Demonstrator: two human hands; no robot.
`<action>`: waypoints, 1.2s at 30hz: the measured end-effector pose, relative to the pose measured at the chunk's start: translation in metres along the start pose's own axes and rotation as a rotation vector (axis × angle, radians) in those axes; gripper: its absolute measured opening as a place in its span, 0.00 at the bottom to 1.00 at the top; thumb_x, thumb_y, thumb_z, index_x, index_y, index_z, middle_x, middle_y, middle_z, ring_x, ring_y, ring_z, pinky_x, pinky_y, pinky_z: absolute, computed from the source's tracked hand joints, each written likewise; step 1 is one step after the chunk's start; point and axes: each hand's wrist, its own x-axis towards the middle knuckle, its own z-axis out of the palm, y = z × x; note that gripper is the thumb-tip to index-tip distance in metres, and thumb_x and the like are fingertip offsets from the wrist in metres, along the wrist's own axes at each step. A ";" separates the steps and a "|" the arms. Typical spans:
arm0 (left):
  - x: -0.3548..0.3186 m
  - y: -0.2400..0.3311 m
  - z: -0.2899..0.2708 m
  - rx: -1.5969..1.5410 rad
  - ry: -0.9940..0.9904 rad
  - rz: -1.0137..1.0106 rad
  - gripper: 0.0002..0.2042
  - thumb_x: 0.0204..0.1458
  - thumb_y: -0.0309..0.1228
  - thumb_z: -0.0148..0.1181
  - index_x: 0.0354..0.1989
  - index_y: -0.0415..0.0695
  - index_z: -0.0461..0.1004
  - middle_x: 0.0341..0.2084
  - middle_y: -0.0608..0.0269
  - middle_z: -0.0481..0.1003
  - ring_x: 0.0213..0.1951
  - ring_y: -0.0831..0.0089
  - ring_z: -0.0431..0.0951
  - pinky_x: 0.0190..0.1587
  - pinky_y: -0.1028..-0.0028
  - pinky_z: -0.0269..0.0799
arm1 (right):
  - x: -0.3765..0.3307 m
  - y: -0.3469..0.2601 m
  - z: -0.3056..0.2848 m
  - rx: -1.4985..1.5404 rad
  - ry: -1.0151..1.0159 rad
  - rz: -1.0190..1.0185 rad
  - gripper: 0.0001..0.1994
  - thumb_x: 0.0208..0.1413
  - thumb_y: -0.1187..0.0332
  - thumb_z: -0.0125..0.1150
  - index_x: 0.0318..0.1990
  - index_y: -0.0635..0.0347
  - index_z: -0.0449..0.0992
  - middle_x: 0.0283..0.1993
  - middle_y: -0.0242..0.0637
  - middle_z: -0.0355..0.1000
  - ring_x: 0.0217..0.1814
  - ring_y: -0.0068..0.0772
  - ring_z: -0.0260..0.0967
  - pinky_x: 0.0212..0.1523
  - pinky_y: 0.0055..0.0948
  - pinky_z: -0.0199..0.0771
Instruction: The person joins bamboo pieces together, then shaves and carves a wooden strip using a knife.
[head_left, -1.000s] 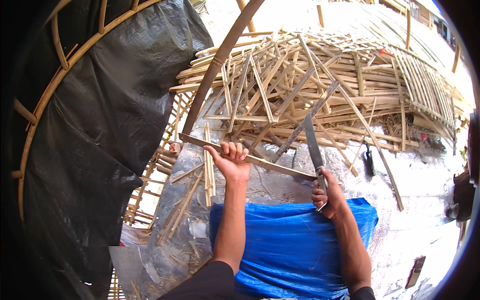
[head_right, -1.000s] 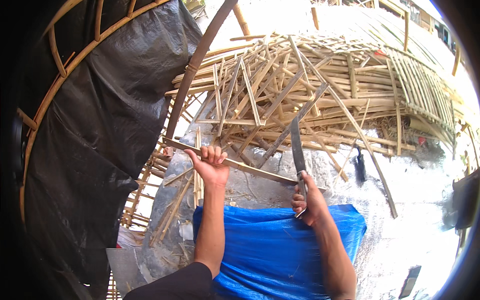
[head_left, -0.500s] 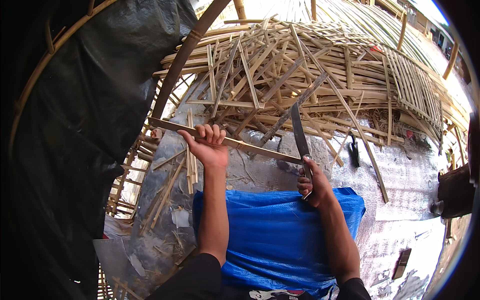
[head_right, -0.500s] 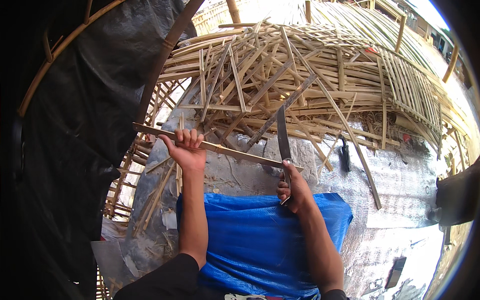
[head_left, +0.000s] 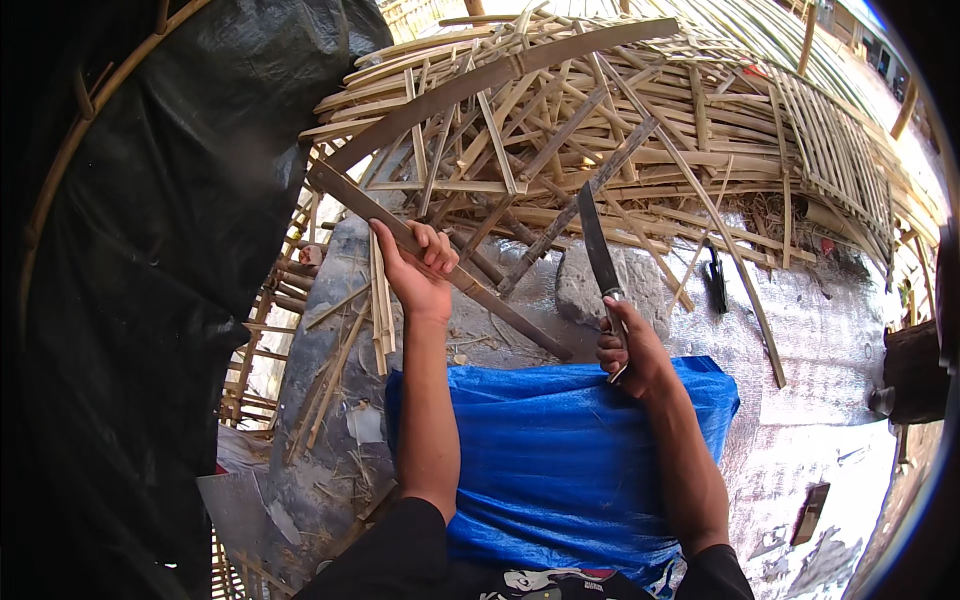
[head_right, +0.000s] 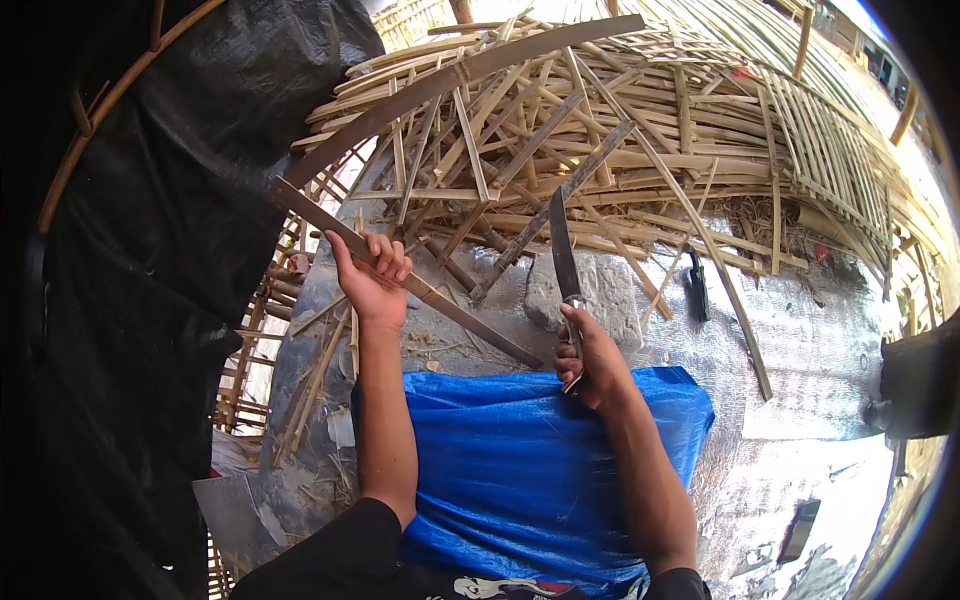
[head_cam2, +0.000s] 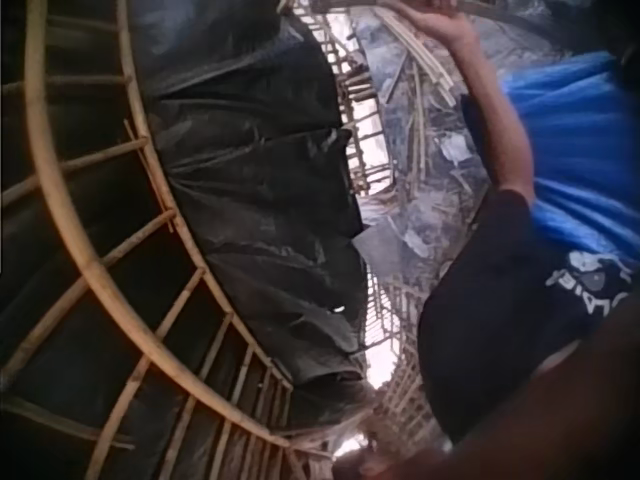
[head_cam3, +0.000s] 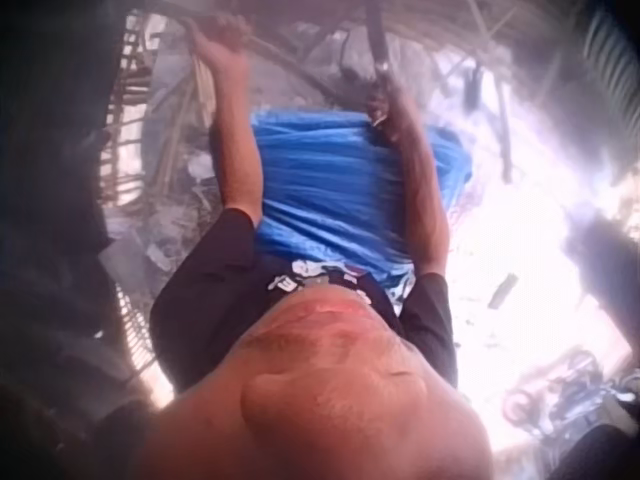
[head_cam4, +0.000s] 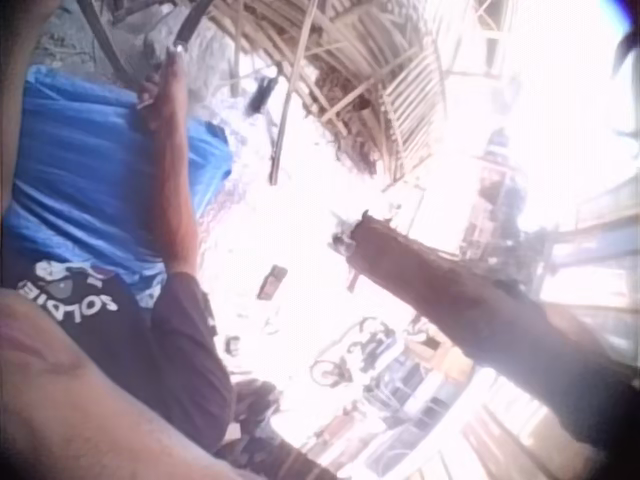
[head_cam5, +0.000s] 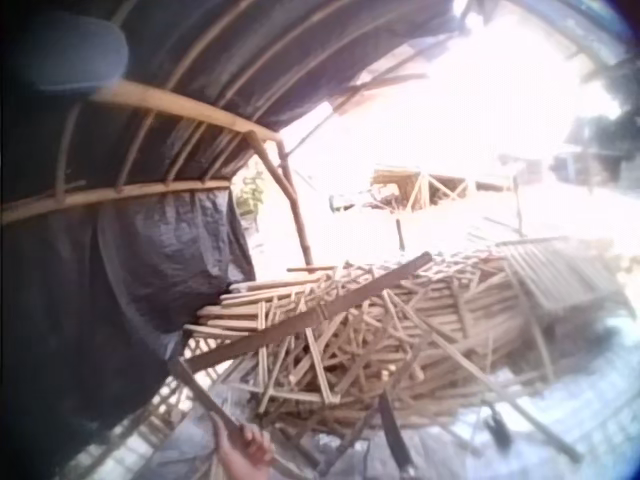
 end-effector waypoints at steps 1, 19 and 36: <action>0.000 -0.001 0.002 0.003 0.001 -0.003 0.31 0.63 0.64 0.38 0.22 0.46 0.61 0.13 0.71 0.53 0.17 0.77 0.52 0.21 0.76 0.50 | 0.000 0.000 0.001 0.003 0.001 0.002 0.19 0.60 0.47 0.60 0.32 0.52 0.66 0.15 0.20 0.55 0.10 0.14 0.51 0.10 0.17 0.54; -0.003 -0.001 -0.007 -0.073 -0.114 -0.009 0.30 0.63 0.62 0.38 0.22 0.47 0.62 0.13 0.71 0.52 0.17 0.78 0.50 0.21 0.76 0.48 | 0.005 0.008 0.005 -0.093 0.021 -0.007 0.17 0.60 0.51 0.61 0.35 0.54 0.66 0.17 0.20 0.55 0.12 0.12 0.51 0.12 0.16 0.54; 0.009 -0.003 -0.020 -0.223 0.120 0.293 0.32 0.61 0.66 0.34 0.21 0.50 0.60 0.13 0.73 0.50 0.18 0.77 0.48 0.22 0.77 0.47 | -0.006 0.008 0.023 -0.770 0.061 -0.282 0.25 0.65 0.45 0.53 0.30 0.62 0.69 0.15 0.35 0.64 0.15 0.27 0.65 0.18 0.30 0.67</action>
